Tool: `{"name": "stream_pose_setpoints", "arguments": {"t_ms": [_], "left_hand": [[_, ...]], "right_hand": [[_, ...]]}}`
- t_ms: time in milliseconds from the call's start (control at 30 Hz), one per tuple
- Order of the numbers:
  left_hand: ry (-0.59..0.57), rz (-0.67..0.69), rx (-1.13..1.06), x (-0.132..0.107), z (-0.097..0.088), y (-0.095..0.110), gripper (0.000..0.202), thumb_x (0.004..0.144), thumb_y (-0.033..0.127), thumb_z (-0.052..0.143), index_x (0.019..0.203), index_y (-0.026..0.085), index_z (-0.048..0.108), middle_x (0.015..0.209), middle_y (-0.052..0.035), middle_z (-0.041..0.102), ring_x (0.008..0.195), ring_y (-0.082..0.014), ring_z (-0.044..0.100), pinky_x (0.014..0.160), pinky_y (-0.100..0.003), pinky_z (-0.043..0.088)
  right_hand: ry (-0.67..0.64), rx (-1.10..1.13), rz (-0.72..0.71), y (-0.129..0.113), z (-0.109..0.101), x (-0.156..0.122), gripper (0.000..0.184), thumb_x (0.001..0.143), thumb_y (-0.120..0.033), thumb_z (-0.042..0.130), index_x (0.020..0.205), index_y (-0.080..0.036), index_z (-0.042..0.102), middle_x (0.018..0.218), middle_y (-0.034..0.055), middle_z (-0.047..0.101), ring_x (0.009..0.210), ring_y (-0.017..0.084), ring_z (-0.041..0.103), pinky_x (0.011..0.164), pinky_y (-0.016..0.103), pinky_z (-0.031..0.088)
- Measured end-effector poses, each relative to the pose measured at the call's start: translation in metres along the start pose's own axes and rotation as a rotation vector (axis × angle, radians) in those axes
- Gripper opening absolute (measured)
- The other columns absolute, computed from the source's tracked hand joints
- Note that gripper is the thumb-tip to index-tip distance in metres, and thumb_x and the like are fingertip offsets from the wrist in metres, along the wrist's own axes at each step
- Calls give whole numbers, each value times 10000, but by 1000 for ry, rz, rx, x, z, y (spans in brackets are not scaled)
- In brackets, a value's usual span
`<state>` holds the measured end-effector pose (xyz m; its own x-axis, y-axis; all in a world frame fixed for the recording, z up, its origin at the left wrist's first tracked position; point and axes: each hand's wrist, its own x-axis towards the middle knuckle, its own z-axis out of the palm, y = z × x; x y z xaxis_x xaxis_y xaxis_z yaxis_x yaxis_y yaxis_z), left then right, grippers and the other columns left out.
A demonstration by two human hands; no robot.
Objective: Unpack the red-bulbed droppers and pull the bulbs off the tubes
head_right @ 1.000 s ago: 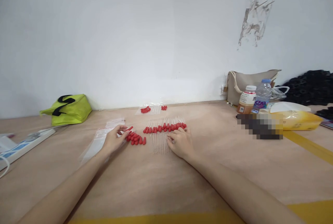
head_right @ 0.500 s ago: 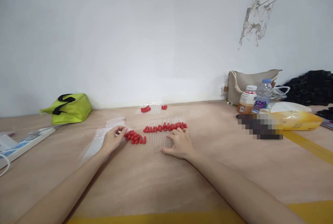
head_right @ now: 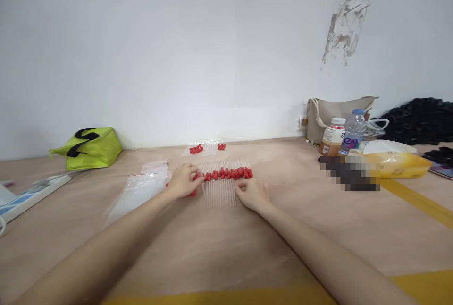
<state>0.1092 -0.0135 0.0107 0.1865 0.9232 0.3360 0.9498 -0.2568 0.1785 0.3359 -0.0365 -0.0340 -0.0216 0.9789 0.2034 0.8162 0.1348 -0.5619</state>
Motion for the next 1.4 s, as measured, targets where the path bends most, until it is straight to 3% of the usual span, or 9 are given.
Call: {"name": "stream_pose_setpoints", "arguments": {"t_ms": [133, 300, 533, 667, 800, 900, 1000, 1200, 1400], "left_hand": [[-68, -100, 33, 40, 23, 35, 345, 706, 520, 481, 730, 222, 652, 970, -79, 609, 1013, -272, 488, 838, -392, 345], [-119, -255, 81, 70, 44, 51, 442, 619, 522, 550, 804, 133, 649, 1042, -187, 595, 1046, -346, 473, 848, -450, 326], [-89, -255, 47, 74, 37, 56, 272, 604, 357, 598, 756, 136, 641, 902, -169, 645, 976, -324, 536, 787, -399, 374], [-22, -110, -16, 50, 19, 50, 230, 724, 328, 492, 696, 137, 616, 812, -128, 645, 872, -254, 573, 728, -328, 403], [38, 82, -85, -4, 7, 23, 197, 822, 313, 407, 826, 180, 553, 833, -43, 615, 783, -156, 565, 684, -253, 415], [111, 299, -166, -48, 7, -2, 180, 859, 295, 370, 845, 192, 516, 769, -29, 583, 686, -152, 551, 615, -263, 421], [175, 405, -147, -74, 9, -16, 139, 862, 270, 386, 809, 194, 489, 766, -27, 560, 693, -149, 544, 624, -266, 429], [285, 500, -184, -77, 23, -18, 81, 857, 215, 418, 805, 180, 470, 795, -30, 549, 729, -137, 540, 647, -250, 444], [341, 555, -153, -73, 25, -17, 161, 842, 244, 468, 976, 175, 526, 891, -63, 578, 841, -167, 539, 729, -293, 431]], "right_hand": [[-38, 25, 10, -8, 4, -2, 202, 738, -335, 489, 762, -265, 676, 753, -9, 667, 785, 185, 583, 733, 303, 342], [-33, 38, -43, -12, 5, -5, 215, 741, -261, 456, 683, -248, 663, 678, -18, 652, 727, 164, 576, 709, 282, 352], [0, 73, -31, -10, 9, -2, 197, 731, -268, 482, 734, -273, 678, 746, -14, 674, 769, 180, 591, 751, 313, 359], [15, 90, -12, -6, 11, -1, 176, 730, -296, 502, 760, -266, 672, 763, -6, 675, 767, 190, 593, 726, 318, 365], [120, 213, -40, 2, 16, 4, 278, 791, -417, 439, 742, -231, 639, 740, 4, 656, 714, 182, 582, 702, 316, 377], [294, 439, -173, 4, 17, 5, 433, 862, -468, 270, 777, -200, 599, 752, 29, 625, 729, 174, 562, 679, 292, 402], [375, 467, -405, -1, 12, -2, 397, 881, -433, 267, 918, -191, 579, 881, 56, 612, 839, 174, 538, 749, 304, 392], [296, -25, -847, -14, 11, -22, 266, 818, -380, 493, 1010, -232, 601, 852, 40, 631, 837, 172, 492, 860, 385, 270], [314, -153, -909, -18, 25, -20, 214, 860, -303, 438, 860, -232, 640, 660, 8, 597, 718, 138, 462, 854, 375, 247]]}}
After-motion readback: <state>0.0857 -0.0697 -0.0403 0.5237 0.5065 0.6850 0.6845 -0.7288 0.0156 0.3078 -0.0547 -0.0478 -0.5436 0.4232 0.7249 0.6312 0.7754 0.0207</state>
